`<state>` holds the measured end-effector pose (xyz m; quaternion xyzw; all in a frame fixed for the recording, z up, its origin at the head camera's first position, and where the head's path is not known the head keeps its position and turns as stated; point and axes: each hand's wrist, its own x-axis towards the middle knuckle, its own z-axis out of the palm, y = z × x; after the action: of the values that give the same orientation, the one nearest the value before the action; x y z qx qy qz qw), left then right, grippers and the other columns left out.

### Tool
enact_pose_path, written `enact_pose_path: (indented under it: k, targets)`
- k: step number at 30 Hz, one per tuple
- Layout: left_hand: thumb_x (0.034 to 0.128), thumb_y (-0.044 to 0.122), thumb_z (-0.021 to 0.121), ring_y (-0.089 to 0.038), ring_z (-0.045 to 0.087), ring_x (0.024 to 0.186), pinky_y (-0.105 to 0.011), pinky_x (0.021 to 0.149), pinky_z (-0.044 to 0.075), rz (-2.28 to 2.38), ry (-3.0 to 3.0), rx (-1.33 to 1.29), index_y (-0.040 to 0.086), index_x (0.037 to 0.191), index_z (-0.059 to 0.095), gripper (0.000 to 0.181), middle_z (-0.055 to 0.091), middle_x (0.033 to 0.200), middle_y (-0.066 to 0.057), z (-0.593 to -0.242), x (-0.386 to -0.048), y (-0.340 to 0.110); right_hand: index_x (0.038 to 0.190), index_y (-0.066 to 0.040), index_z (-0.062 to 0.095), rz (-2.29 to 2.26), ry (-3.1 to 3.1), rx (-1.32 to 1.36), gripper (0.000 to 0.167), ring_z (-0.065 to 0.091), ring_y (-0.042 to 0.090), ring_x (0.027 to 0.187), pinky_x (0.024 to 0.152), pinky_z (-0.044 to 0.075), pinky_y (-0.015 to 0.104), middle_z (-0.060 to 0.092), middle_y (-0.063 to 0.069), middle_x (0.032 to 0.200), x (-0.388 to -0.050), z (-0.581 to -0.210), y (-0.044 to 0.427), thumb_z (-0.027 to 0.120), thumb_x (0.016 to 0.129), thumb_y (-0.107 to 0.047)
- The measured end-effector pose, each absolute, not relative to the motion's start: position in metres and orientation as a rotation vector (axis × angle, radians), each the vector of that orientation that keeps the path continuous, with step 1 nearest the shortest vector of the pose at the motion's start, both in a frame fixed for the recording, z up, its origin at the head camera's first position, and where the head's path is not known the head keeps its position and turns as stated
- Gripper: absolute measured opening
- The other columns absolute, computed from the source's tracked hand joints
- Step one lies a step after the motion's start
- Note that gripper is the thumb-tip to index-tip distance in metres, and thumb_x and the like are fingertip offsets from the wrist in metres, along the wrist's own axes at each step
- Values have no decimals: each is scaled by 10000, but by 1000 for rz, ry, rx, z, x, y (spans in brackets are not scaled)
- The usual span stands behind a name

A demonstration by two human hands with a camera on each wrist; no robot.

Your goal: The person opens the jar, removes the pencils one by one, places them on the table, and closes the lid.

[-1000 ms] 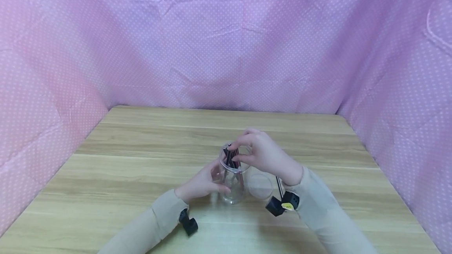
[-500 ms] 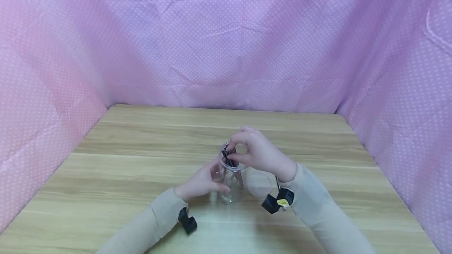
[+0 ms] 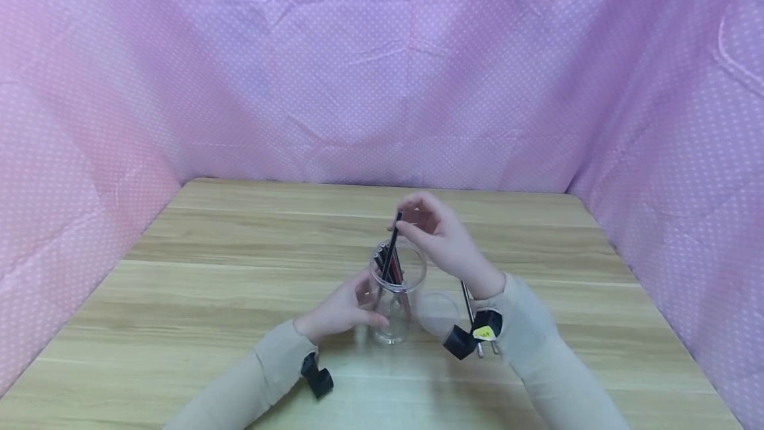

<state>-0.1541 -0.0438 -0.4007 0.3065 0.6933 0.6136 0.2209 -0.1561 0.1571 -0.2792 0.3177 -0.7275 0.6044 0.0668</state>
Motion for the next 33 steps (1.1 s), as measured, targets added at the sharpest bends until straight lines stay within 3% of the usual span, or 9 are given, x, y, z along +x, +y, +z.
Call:
enact_pose_path:
  k: [5,8,10,15,22,28,33]
  targets:
    - [766,48,759,-252,297,1409,-410,1129,329,1693,1908,855,197,1505,237,917,284,1551,12,-401,-155,-45,1146,-173,526,1981,-2188,779,348,630,86,886,784,575,251,591,-19,986,-162,-275,154,470,915,81]
    - [764,32,755,-246,291,1413,-423,1134,319,1701,1896,860,202,1507,232,924,275,1555,15,-401,-156,-46,1173,-168,531,2030,-2205,636,327,619,76,897,809,568,244,577,-39,994,-167,-274,152,467,931,42]
    - [763,29,755,-244,288,1415,-429,1137,313,1704,1891,860,207,1507,232,927,270,1557,18,-401,-157,-46,1192,-102,544,2060,-2197,572,294,619,70,888,823,562,233,592,-40,968,-170,-274,152,468,939,27]
    - [763,28,753,-248,278,1419,-437,1144,297,1703,1883,868,219,1511,219,938,252,1563,25,-400,-158,-47,1184,-40,550,2071,-2179,544,256,615,75,871,839,550,213,598,-14,908,-174,-276,152,463,949,10]
    - [766,43,756,-236,277,1420,-415,1144,303,1688,1882,837,237,1514,201,952,257,1560,39,-398,-160,-49,1083,-257,531,2127,-2137,664,238,596,78,863,802,564,256,515,-30,965,-180,-279,153,413,998,-68]
    - [765,42,757,-250,302,1407,-408,1141,307,1682,1896,838,216,1512,213,941,244,1565,31,-399,-160,-49,1114,-249,420,2220,-2035,704,142,684,130,757,698,602,343,608,-23,894,-185,-277,154,338,1031,-167]
    - [763,26,754,-242,284,1416,-408,1146,298,1695,1879,863,208,1513,217,940,228,1571,28,-400,-161,-48,1133,-241,381,2244,-2041,595,136,693,132,667,638,604,329,650,-20,805,-189,-273,155,305,1037,-179]
